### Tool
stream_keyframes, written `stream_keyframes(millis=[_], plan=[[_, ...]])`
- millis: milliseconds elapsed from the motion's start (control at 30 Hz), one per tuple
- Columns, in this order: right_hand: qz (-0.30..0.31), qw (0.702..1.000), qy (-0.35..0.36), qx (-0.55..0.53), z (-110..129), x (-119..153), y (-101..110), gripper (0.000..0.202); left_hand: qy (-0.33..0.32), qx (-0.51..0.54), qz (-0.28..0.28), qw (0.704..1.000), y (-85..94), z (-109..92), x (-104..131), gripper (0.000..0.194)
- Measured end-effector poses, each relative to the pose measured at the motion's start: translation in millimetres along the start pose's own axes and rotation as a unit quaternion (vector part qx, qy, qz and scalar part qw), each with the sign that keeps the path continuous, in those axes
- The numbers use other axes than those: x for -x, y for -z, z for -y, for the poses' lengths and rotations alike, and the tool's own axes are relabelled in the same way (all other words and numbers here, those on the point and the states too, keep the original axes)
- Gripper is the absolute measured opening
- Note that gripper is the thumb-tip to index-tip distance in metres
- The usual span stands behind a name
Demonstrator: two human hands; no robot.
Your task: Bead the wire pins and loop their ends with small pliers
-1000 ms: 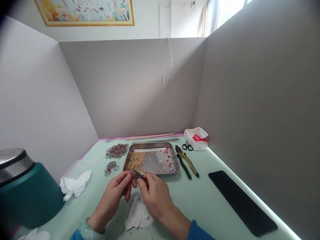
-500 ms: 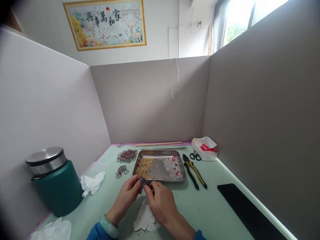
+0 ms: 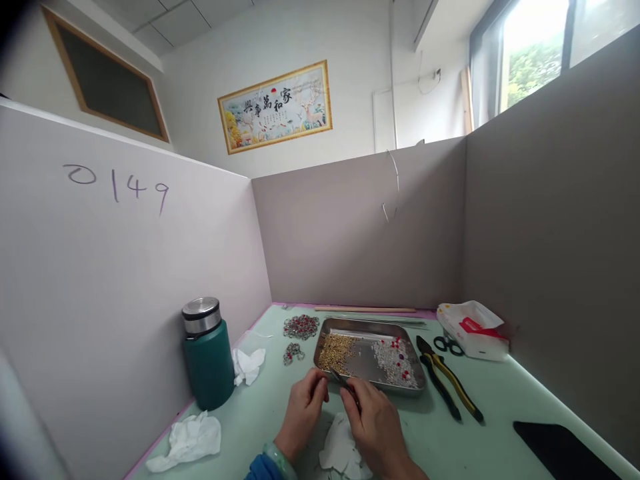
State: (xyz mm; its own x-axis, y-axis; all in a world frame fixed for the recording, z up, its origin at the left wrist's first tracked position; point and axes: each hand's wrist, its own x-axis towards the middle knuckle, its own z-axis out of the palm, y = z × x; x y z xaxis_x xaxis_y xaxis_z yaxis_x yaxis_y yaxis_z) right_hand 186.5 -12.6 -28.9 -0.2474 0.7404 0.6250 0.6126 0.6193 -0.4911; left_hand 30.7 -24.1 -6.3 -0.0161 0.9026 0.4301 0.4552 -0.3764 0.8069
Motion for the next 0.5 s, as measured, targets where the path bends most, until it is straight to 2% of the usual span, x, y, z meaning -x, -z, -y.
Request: stream_keyframes(millis=[267, 500], plan=[[0.044, 0.999, 0.019, 0.024, 1.0, 1.5, -6.2, 0.025, -0.020, -0.002, 0.005, 1.000, -3.4, 0.1, 1.1, 0.021], [0.041, 0.999, 0.015, 0.020, -3.3, 2.2, -6.2, 0.024, 0.000, 0.024, -0.017, 1.000, -3.9, -0.9, -1.3, 0.021]])
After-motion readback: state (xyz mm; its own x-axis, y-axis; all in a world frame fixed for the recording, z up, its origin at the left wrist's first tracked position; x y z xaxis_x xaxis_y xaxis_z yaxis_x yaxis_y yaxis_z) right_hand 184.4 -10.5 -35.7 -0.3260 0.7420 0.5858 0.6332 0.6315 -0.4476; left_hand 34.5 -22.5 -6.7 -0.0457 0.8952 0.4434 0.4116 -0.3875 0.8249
